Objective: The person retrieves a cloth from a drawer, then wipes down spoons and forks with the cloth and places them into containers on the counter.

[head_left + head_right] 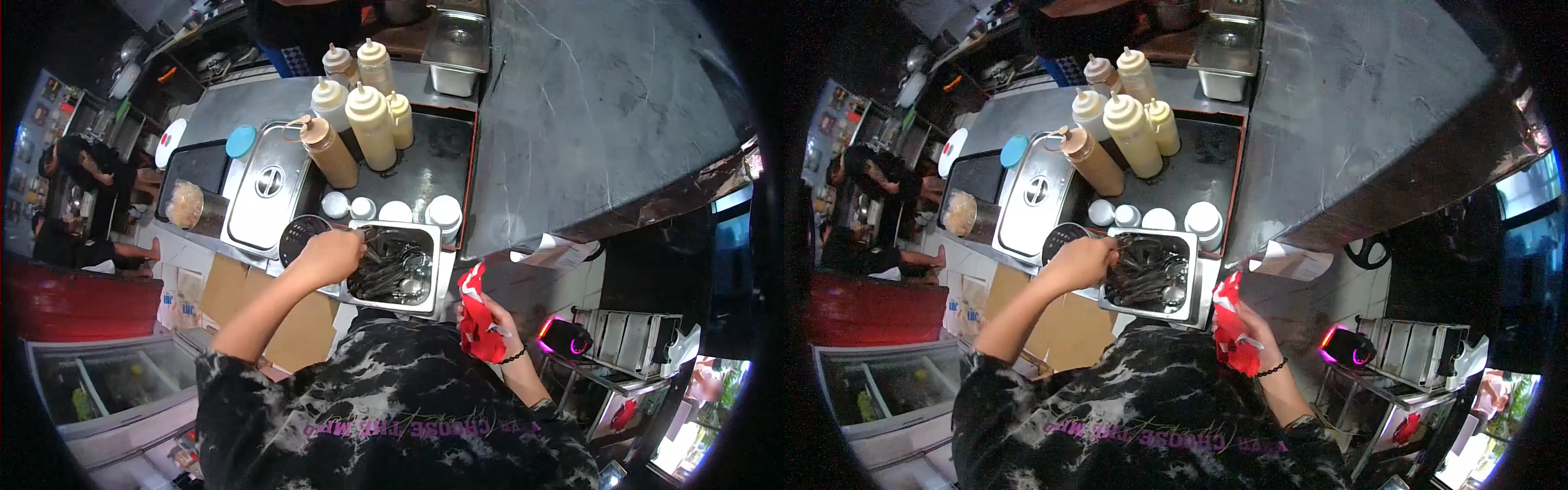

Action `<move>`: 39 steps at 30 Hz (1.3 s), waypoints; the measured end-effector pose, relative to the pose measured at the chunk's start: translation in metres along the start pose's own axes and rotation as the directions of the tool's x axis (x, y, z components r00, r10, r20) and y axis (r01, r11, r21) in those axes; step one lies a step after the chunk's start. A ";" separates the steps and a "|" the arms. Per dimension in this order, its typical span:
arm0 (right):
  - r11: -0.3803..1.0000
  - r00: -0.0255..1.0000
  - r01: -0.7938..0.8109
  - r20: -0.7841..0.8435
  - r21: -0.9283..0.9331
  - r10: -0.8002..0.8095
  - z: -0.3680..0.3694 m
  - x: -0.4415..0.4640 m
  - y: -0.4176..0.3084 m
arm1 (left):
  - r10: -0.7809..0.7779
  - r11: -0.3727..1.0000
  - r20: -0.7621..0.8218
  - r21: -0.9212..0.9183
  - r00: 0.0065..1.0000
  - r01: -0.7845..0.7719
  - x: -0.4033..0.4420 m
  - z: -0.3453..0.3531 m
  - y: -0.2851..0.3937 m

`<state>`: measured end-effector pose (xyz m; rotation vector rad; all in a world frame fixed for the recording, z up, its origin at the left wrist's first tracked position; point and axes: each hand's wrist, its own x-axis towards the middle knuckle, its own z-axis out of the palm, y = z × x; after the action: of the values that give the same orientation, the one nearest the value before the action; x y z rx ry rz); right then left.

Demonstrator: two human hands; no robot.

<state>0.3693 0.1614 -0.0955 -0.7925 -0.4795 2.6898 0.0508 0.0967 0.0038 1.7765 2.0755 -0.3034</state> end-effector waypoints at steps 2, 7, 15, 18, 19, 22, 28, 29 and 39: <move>0.999 1.000 -0.020 0.006 0.028 0.020 0.005 0.001 0.003 | -0.033 0.812 -0.027 -0.583 0.999 0.011 -0.014 0.002 -0.008; 0.904 0.943 0.265 -0.104 -0.337 -0.315 0.046 0.017 0.005 | 0.008 0.224 0.239 -0.947 0.971 0.231 -0.044 0.032 0.008; -0.126 0.714 0.470 0.461 -0.873 -0.527 0.105 0.078 -0.002 | -0.094 0.560 -0.122 -0.827 0.988 -0.049 -0.058 0.061 0.065; -0.154 0.691 0.498 0.498 -0.853 -0.523 0.110 0.079 0.001 | -0.125 0.507 -0.039 -0.861 0.991 0.030 -0.069 0.052 0.061; -0.239 0.620 0.484 0.523 -0.842 -0.585 0.104 0.082 0.005 | -0.122 0.484 -0.096 -0.875 0.988 -0.026 -0.070 0.052 0.058; -0.264 0.437 0.405 0.439 -0.875 -0.785 0.114 0.089 0.016 | -0.132 0.455 -0.194 -0.883 0.972 -0.115 -0.074 0.046 0.050; 0.679 0.730 0.664 0.076 -0.315 -0.679 0.116 0.095 -0.032 | 0.230 -0.301 -0.046 -0.953 0.972 0.026 -0.092 0.036 0.002; 0.774 0.797 0.603 0.122 -0.193 -0.591 0.131 0.092 -0.025 | 0.365 -0.419 -0.066 -0.902 0.929 0.101 -0.095 0.033 -0.003; 0.923 0.628 0.121 0.692 0.366 -0.356 0.146 0.130 0.066 | 0.763 -0.470 0.036 -0.654 0.646 0.592 -0.083 0.059 -0.029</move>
<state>0.1706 0.1161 -0.0665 0.5007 -0.3076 2.6162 0.0411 -0.0064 -0.0161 0.1942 0.3511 0.7514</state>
